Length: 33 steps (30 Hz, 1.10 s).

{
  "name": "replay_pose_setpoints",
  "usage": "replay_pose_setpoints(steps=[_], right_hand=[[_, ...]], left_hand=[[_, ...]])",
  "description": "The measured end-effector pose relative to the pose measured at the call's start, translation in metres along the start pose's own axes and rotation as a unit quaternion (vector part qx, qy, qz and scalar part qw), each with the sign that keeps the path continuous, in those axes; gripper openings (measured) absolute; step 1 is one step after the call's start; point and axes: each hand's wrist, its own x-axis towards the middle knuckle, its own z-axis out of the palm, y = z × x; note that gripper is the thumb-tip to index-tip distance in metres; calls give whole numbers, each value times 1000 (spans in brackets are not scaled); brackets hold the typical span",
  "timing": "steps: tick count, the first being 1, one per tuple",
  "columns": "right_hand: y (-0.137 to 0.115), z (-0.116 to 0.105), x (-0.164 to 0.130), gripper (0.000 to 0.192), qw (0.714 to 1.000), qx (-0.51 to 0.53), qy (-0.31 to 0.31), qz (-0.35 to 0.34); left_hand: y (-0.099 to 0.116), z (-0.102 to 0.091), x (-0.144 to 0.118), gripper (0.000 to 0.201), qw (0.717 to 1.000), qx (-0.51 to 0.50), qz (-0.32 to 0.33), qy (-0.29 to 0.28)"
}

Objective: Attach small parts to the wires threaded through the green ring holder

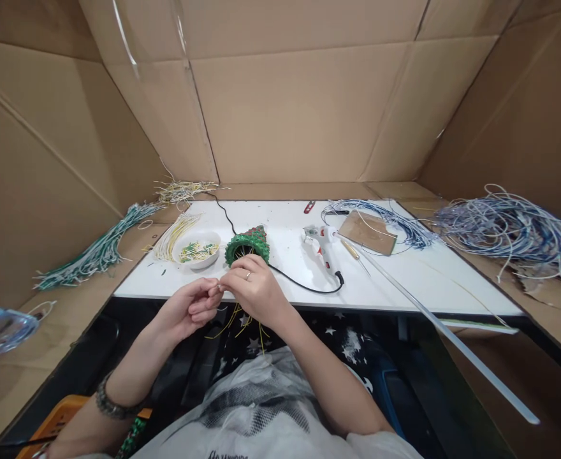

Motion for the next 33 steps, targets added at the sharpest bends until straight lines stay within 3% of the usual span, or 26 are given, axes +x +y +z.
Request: replay_pose_setpoints(steps=[2, 4, 5, 8, 13, 18, 20, 21, 25, 27, 29, 33], right_hand=[[1, 0, 0, 25, 1000, 4, 5, -6], [1, -1, 0, 23, 1000, 16, 12, -1], [1, -1, 0, 21, 1000, 24, 15, 3], [1, -1, 1, 20, 999, 45, 8, 23], [1, -1, 3, 20, 997, 60, -4, 44], [2, -1, 3, 17, 998, 63, 10, 26], [3, 0, 3, 16, 997, 70, 22, 16], [3, 0, 3, 16, 997, 74, 27, 12], [4, 1, 2, 16, 995, 91, 27, 18], [5, 1, 2, 17, 994, 100, 23, 27], [5, 1, 2, 17, 993, 108, 15, 34], [5, 2, 1, 18, 994, 108, 2, 30]], left_hand=[[-2, 0, -2, 33, 1000, 5, 6, 8], [-5, -2, -5, 31, 991, 80, 92, 59], [-7, -5, -7, 28, 973, 140, 157, 94], [-12, -18, -9, 14, 863, 332, 339, 172], [-17, -39, -3, 16, 719, 528, 433, 128], [-19, -47, 8, 17, 505, 603, 604, 127], [-17, -47, 11, 18, 440, 600, 656, 126], [-15, -47, 11, 19, 421, 601, 668, 124], [-11, -50, 11, 17, 377, 629, 672, 105], [-11, -53, 12, 17, 376, 644, 659, 95], [-13, -56, 14, 19, 404, 654, 635, 84], [-19, -54, 17, 16, 496, 609, 614, 81]])
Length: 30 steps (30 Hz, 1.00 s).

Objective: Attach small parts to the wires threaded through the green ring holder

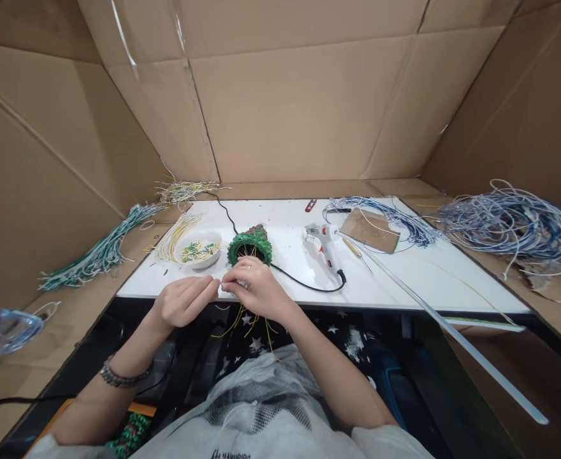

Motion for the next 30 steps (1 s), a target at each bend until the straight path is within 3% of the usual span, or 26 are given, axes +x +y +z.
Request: replay_pose_setpoints(steps=[3, 5, 6, 8, 11, 12, 13, 14, 15, 16, 17, 19, 21, 22, 23, 25, 27, 30], right_hand=[[2, 2, -2, 15, 999, -28, 7, -25], [3, 3, -3, 15, 997, -61, 9, -45], [3, 4, -4, 16, 995, -79, 7, -57], [5, 4, -5, 20, 990, -111, 4, -87], [6, 4, -5, 22, 982, -131, 20, -132], [7, 4, -5, 21, 982, -126, 28, -140], [7, 4, -4, 20, 982, -117, 32, -141], [7, 3, -4, 19, 984, -106, 33, -136], [7, 3, -4, 18, 987, -95, 30, -126], [6, 3, -4, 18, 990, -84, 27, -112], [6, 3, -4, 17, 992, -74, 23, -98], [4, 3, -4, 16, 995, -58, 18, -73], [3, 4, -4, 15, 997, -43, 17, -55], [2, 4, -4, 15, 998, -35, 17, -50], [2, 4, -4, 16, 998, -27, 16, -46], [2, 3, -3, 16, 999, -14, 15, -43], [1, 2, -2, 17, 999, -6, 9, -39], [0, 1, -1, 18, 1000, -6, -6, -23]], left_hand=[[16, 2, 3, 12, 988, -93, -105, 62], [31, 0, 8, 16, 942, -199, -262, 68], [37, -2, 12, 16, 890, -260, -371, 51], [46, -7, 20, 18, 725, -409, -554, 18], [48, -14, 33, 25, 474, -586, -657, -27], [48, -15, 36, 25, 415, -621, -664, -34], [47, -16, 38, 24, 377, -644, -665, -37], [48, -16, 38, 23, 364, -653, -663, -33], [48, -16, 38, 23, 377, -651, -659, -22], [49, -15, 35, 23, 415, -637, -650, -11], [50, -14, 32, 22, 475, -609, -635, 0], [51, -12, 24, 16, 646, -504, -572, 27], [48, -8, 16, 8, 829, -333, -442, 75], [46, -7, 12, 17, 897, -240, -358, 96], [43, -5, 9, 26, 943, -156, -274, 110], [36, -1, 4, 37, 981, -31, -155, 109], [29, 2, 0, 39, 990, 31, -89, 102], [20, 2, -6, 34, 994, 36, -14, 101]])
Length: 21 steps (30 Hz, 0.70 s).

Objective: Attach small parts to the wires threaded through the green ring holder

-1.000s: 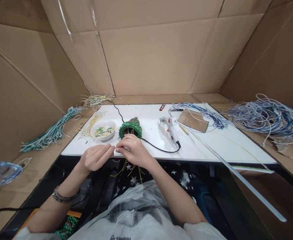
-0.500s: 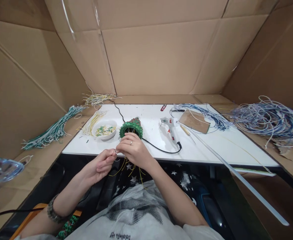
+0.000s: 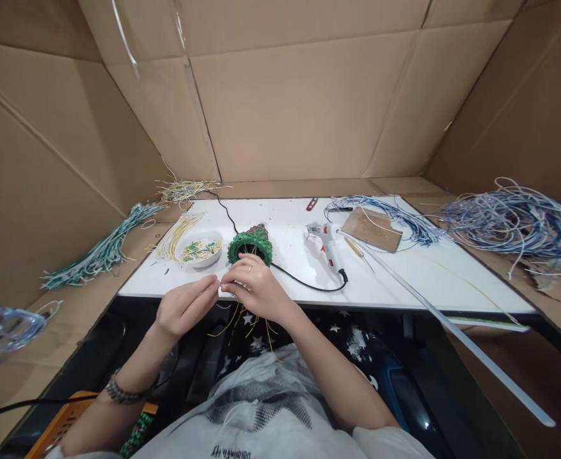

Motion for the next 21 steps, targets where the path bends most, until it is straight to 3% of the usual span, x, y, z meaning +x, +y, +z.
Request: replay_pose_setpoints(steps=[2, 4, 9, 16, 21], right_hand=[[-1, 0, 0, 17, 1000, -3, -8, 9], [-1, 0, 0, 16, 1000, -5, -9, 10], [0, 3, -3, 16, 1000, -13, 2, 11], [2, 2, -5, 17, 1000, -19, 3, 21], [4, 10, -5, 15, 997, -68, 46, -17]], left_hand=[[-4, -2, -1, 27, 999, -19, 27, -19], [-6, -5, 0, 22, 997, -47, 13, -57], [-3, -5, 8, 19, 973, -144, -124, -134], [5, -5, 10, 17, 950, -187, -218, -120], [19, -1, 14, 21, 951, -106, -254, -142]])
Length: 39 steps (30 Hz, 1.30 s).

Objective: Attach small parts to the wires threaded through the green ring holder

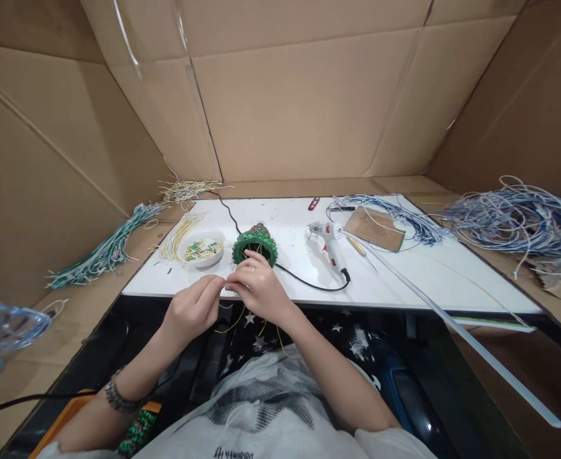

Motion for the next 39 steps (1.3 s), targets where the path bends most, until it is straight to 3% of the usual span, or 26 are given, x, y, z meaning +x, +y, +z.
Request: replay_pose_setpoints(steps=[8, 11, 13, 17, 20, 24, 28, 31, 33, 36, 39], right_hand=[[-12, 8, -1, 23, 982, -174, 60, -50], [-11, 8, -2, 25, 965, -227, 71, -107], [-6, 9, -3, 24, 962, -237, 57, -120], [2, 12, -4, 22, 957, -264, 61, -106], [4, 12, 1, 23, 944, -301, 76, -113], [4, 5, 22, 33, 935, -319, 13, -152], [10, -2, 40, 37, 944, -268, -66, -178], [15, -2, 40, 36, 959, -225, -96, -144], [15, 1, 35, 31, 963, -223, -83, -125], [14, 5, 27, 24, 966, -231, -55, -101], [14, 9, 24, 27, 967, -230, -46, -98]], left_hand=[[13, -5, 12, 19, 991, -88, -91, 35], [18, -10, 16, 21, 970, -168, -176, 27], [19, -10, 18, 22, 935, -244, -256, 6], [12, -5, 22, 22, 836, -384, -390, -30], [4, -5, 28, 24, 766, -471, -436, -47], [-7, -11, 37, 19, 653, -578, -482, -90], [-13, -12, 39, 19, 603, -608, -509, -89], [-12, -8, 36, 16, 597, -621, -502, -72], [-11, -6, 34, 19, 619, -613, -488, -62], [-9, -2, 28, 27, 686, -565, -457, -39], [-7, 4, 21, 35, 789, -466, -400, 25]])
